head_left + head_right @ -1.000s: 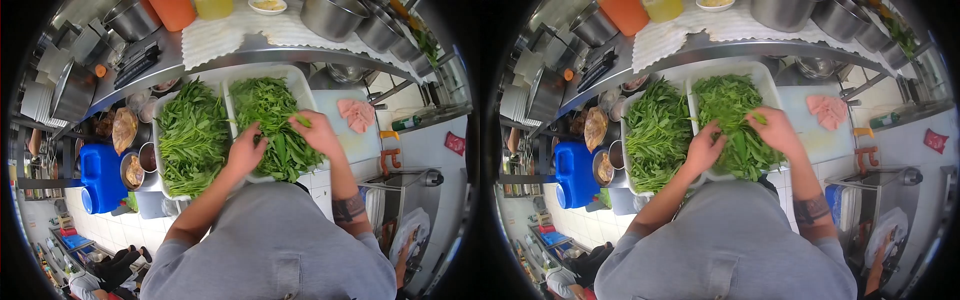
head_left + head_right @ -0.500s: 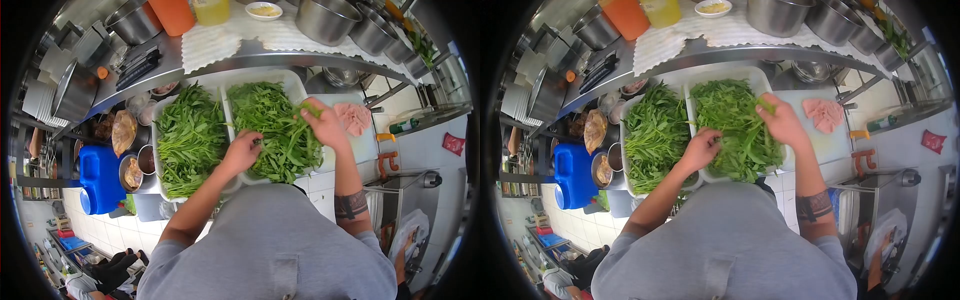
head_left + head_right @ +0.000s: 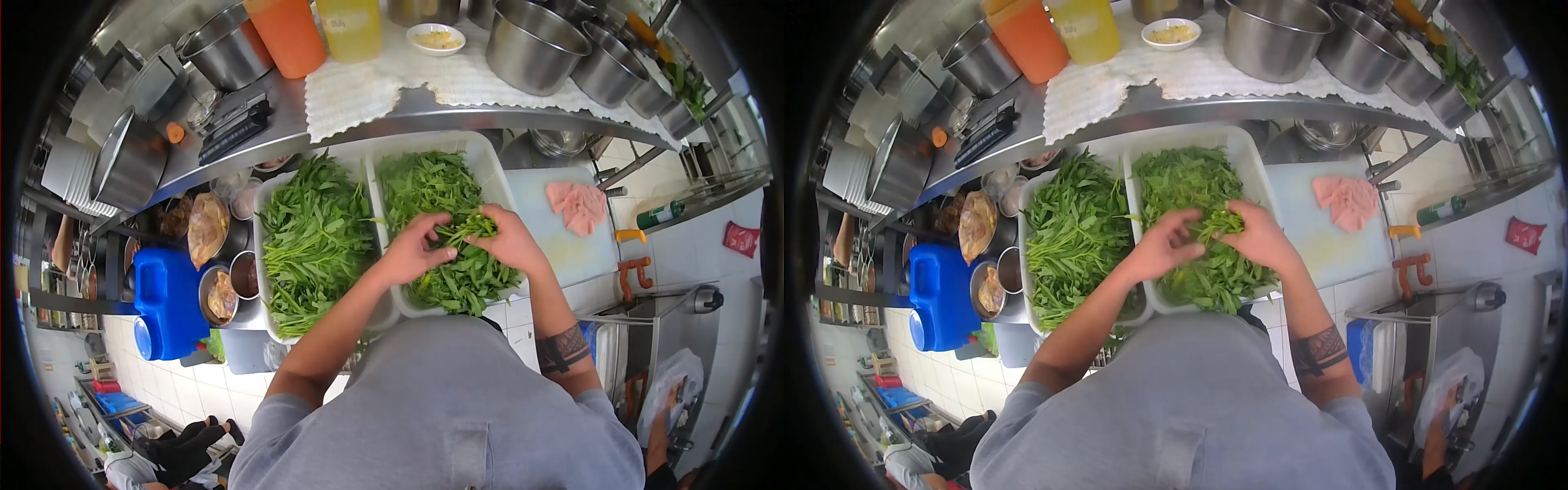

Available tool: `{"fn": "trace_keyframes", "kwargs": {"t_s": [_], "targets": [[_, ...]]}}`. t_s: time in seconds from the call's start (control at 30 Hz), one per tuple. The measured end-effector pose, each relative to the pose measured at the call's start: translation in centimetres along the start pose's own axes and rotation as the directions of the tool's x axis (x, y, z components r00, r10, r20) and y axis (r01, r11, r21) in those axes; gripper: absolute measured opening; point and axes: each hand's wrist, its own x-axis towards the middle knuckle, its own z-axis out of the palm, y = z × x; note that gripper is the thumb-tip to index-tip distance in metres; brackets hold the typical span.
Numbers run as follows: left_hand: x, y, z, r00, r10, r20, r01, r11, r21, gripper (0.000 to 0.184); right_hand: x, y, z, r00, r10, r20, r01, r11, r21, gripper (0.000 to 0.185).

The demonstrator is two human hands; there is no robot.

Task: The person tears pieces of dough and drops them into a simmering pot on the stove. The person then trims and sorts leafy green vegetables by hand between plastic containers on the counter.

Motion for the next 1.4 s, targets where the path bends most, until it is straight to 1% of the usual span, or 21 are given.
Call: {"fn": "trace_keyframes", "kwargs": {"t_s": [0.03, 0.07, 0.13, 0.2, 0.27, 0.3, 0.37, 0.4, 0.47, 0.53, 0.6, 0.77, 0.83, 1.07, 1.13, 1.17, 1.23, 1.27, 1.33, 1.37, 1.4], "targets": [[0.0, 0.6, -0.4, 0.99, -0.087, 0.112, 0.082, 0.995, 0.05, 0.048, -0.1, -0.1, -0.5, 0.998, 0.055, 0.006, -0.056, 0.992, 0.113, 0.055], [-0.2, -0.1, -0.3, 0.989, -0.084, 0.118, 0.079, 0.996, 0.048, 0.048, -0.3, -0.3, -0.9, 0.993, 0.113, 0.019, -0.114, 0.968, 0.224, 0.056], [-0.6, -0.8, -0.2, 0.984, -0.006, 0.176, -0.07, 0.905, 0.42, 0.047, -0.6, -1.2, -1.7, 0.995, 0.094, -0.015, -0.088, 0.967, 0.238, 0.052], [-1.0, -1.5, -0.1, 0.978, -0.081, 0.194, -0.01, 0.905, 0.426, 0.048, -1.0, -1.8, -2.3, 0.996, 0.074, -0.04, -0.062, 0.966, 0.252, 0.048], [-1.3, -2.3, 0.0, 0.985, 0.0, 0.171, -0.063, 0.929, 0.365, 0.046, -1.6, -1.9, -2.9, 0.997, 0.064, -0.033, -0.039, 0.866, 0.499, 0.051], [-1.4, -2.7, -0.1, 0.985, -0.002, 0.174, -0.062, 0.931, 0.36, 0.046, -1.8, -1.8, -2.9, 0.997, 0.07, -0.031, -0.046, 0.866, 0.498, 0.051], [-1.2, -3.3, -0.1, 0.985, -0.065, 0.161, 0.016, 0.956, 0.292, 0.053, -2.0, -1.9, -2.9, 0.97, 0.088, -0.227, 0.075, 0.778, 0.623, 0.04], [-1.0, -3.0, -0.1, 0.984, -0.067, 0.165, 0.017, 0.957, 0.289, 0.053, -2.0, -1.7, -2.9, 0.97, 0.093, -0.226, 0.071, 0.779, 0.624, 0.04], [-0.8, -1.2, -0.2, 0.952, -0.247, 0.18, 0.223, 0.965, 0.14, 0.057, -1.8, -1.2, -2.7, 0.898, 0.417, -0.137, -0.062, 0.43, 0.901, 0.034], [-0.7, 0.1, 0.5, 0.941, -0.282, 0.188, 0.283, 0.959, 0.02, 0.061, -1.4, -2.2, -2.0, 0.861, 0.466, -0.206, -0.042, 0.467, 0.883, 0.031], [-0.6, 0.7, 1.5, 0.974, -0.197, 0.113, 0.227, 0.874, -0.429, 0.062, -1.2, -2.1, -1.3, 0.837, 0.512, -0.192, -0.053, 0.425, 0.903, 0.033], [0.3, -2.8, 0.6, 0.928, -0.331, 0.17, 0.371, 0.863, -0.343, 0.046, -1.7, -0.9, -1.8, 0.797, 0.472, -0.376, 0.088, 0.525, 0.846, 0.028], [-0.3, -3.0, -0.4, 0.92, -0.387, 0.065, 0.386, 0.861, -0.331, 0.037, -2.2, -1.2, -3.4, 0.763, 0.455, -0.459, 0.147, 0.57, 0.809, 0.027], [-0.7, -0.3, 1.3, 0.956, -0.282, 0.08, 0.291, 0.892, -0.345, 0.037, -1.0, -0.9, -1.2, 0.825, 0.317, -0.467, 0.108, 0.723, 0.682, 0.031], [-0.3, 0.3, 2.2, 0.974, -0.22, 0.055, 0.226, 0.926, -0.303, 0.041, -0.8, -1.1, 0.2, 0.899, 0.321, -0.296, -0.096, 0.806, 0.584, 0.039], [-0.2, -0.3, 2.7, 0.981, -0.193, 0.013, 0.185, 0.917, -0.355, 0.04, -0.8, -1.0, 0.7, 0.905, 0.312, -0.29, -0.093, 0.808, 0.582, 0.039], [-0.1, -0.9, 3.5, 0.981, -0.195, -0.012, 0.173, 0.897, -0.406, 0.04, -0.9, -1.2, 1.8, 0.977, 0.123, -0.173, -0.061, 0.943, 0.328, 0.05], [-0.1, -1.1, 3.6, 0.98, -0.195, -0.038, 0.157, 0.877, -0.454, 0.039, -1.1, -1.8, 2.1, 0.984, 0.095, -0.152, -0.04, 0.943, 0.33, 0.05], [-0.3, -0.3, 3.7, 0.971, -0.189, -0.144, 0.106, 0.887, -0.45, 0.03, -1.4, -3.3, 2.3, 1.0, -0.019, 0.0, 0.019, 0.99, 0.137, 0.058], [-0.9, -0.1, 3.6, 0.968, -0.131, -0.212, 0.077, 0.966, -0.245, 0.025, -1.3, -3.8, 2.5, 0.998, -0.058, 0.032, 0.052, 0.988, 0.146, 0.058], [-0.9, -0.7, 3.2, 0.982, -0.117, -0.147, 0.096, 0.985, -0.142, 0.023, -1.2, -4.1, 2.3, 0.998, -0.05, 0.034, 0.045, 0.989, 0.141, 0.058]]}}
